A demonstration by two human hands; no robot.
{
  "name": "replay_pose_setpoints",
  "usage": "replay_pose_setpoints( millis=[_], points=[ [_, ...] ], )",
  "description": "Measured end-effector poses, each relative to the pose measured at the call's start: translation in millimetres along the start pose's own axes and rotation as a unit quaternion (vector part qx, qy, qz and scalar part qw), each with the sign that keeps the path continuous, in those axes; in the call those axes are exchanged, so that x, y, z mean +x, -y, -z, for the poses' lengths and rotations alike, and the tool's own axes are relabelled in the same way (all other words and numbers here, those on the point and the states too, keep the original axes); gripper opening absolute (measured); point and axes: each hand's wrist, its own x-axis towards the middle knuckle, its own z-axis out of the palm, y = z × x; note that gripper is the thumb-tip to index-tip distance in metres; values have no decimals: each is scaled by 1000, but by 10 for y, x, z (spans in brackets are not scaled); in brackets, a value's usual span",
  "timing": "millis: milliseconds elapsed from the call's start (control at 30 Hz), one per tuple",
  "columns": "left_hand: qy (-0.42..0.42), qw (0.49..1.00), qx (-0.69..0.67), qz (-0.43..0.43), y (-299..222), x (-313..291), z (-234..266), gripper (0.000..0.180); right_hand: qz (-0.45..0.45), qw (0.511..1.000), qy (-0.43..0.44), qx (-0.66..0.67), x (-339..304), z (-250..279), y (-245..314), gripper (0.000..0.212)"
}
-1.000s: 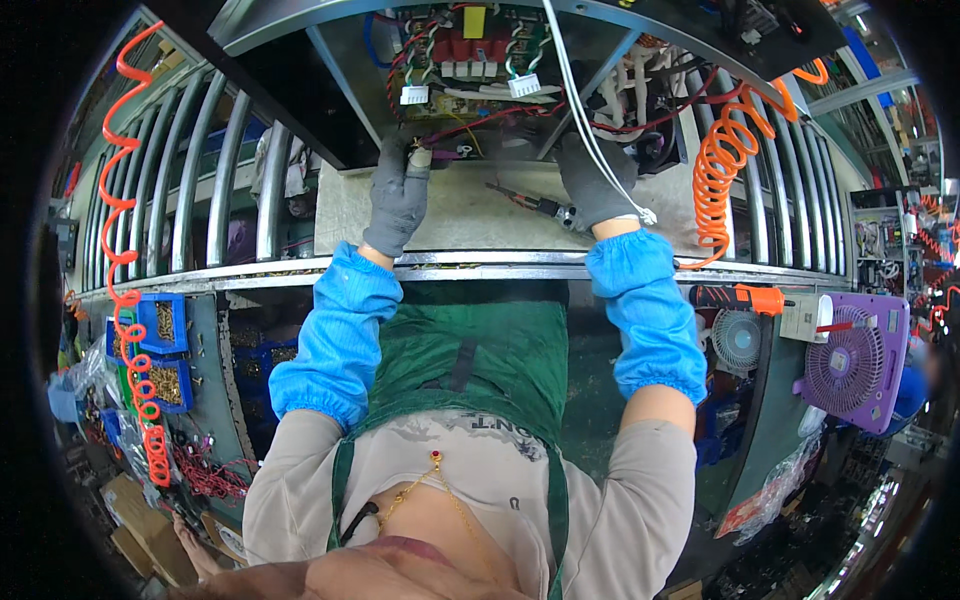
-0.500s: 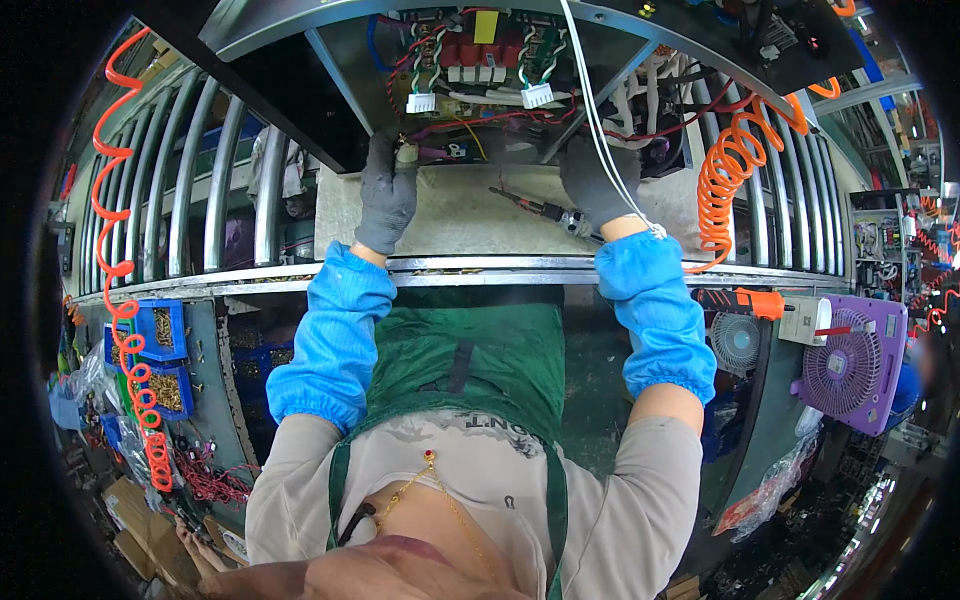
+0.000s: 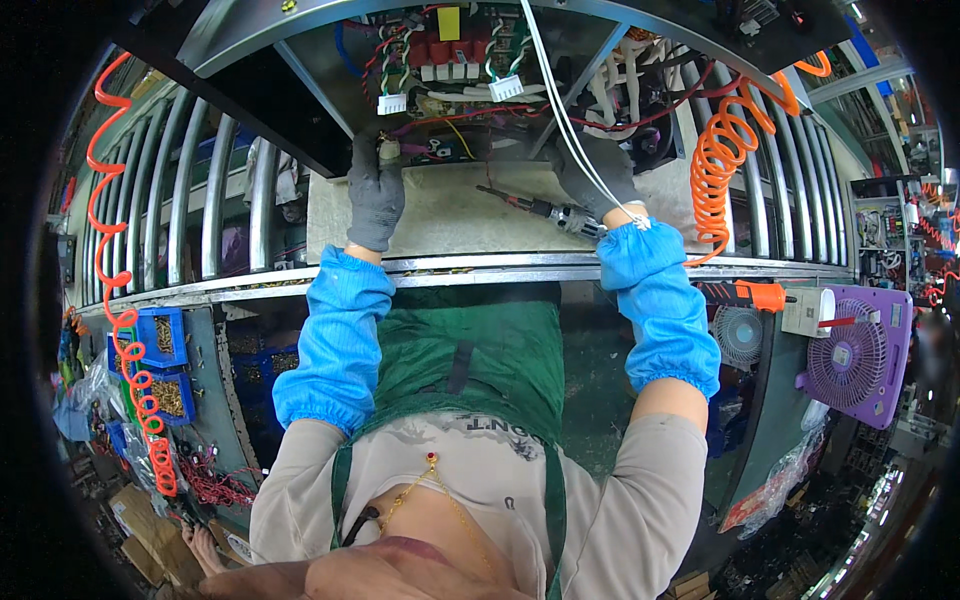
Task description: Assemble internal wiring and components of an electronic device at a production station.
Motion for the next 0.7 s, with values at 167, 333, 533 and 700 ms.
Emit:
replay_pose_setpoints(
  millis=[167,333,533,700],
  points=[
    [-29,998,9,-47,-7,19,-39,26,-140,988,36,-53,74,161,274,33],
    [-35,999,-7,-38,41,24,-38,28,-185,982,20,-17,30,94,344,36],
    [-31,998,-48,-14,80,9,-68,28,-101,990,-35,96,-26,-61,44,30],
    [-26,999,-12,-25,72,-4,-23,28,-83,980,50,176,10,50,-35,41]
  ],
)
